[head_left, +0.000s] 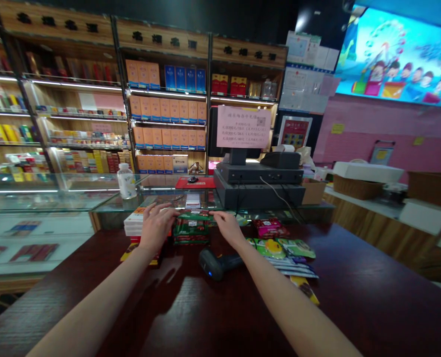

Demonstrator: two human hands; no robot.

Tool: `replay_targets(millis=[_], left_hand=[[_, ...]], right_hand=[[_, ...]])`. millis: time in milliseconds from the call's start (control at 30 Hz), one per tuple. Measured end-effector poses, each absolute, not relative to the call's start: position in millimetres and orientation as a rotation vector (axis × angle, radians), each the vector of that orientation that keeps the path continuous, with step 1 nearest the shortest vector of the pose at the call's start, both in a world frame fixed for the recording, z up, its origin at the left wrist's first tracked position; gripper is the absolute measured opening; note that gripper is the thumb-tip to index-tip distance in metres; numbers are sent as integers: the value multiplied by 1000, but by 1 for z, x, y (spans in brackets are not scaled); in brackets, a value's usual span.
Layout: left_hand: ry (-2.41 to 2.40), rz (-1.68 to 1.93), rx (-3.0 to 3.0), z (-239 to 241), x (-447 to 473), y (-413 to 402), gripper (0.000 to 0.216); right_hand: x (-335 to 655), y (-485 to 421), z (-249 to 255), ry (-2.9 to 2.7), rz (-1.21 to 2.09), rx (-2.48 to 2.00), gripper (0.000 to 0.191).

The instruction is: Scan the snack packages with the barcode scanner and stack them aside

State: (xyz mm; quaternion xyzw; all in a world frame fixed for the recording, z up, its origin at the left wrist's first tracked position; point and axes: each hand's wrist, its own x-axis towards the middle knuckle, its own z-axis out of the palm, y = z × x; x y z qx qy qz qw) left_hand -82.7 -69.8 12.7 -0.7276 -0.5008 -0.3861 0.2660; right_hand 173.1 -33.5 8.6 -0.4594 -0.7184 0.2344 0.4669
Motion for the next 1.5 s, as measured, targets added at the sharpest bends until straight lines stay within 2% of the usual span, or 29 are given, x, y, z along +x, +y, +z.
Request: replay_targets(millis=[133, 300, 633, 867, 1233, 1500], left_hand=[[-1287, -917, -2014, 9, -88, -70, 15], [-1304, -813, -2143, 4, -91, -68, 20], [-1303, -619, -2236, -3, -91, -65, 31], [-1267, -565, -2256, -4, -88, -69, 30], [-1258, -610, -2235, 2, -84, -72, 39], [-1101, -628, -2265, 14, -10, -52, 43]], right_hand=[[173, -31, 2, -1787, 753, -1047, 46], [171, -22, -17, -1843, 788, -1087, 52], [166, -14, -34, -2020, 627, -1243, 55], [167, -14, -34, -2143, 481, -1257, 53], [178, -14, -36, -2147, 496, -1196, 61], [242, -21, -29, -2094, 384, -1297, 58]])
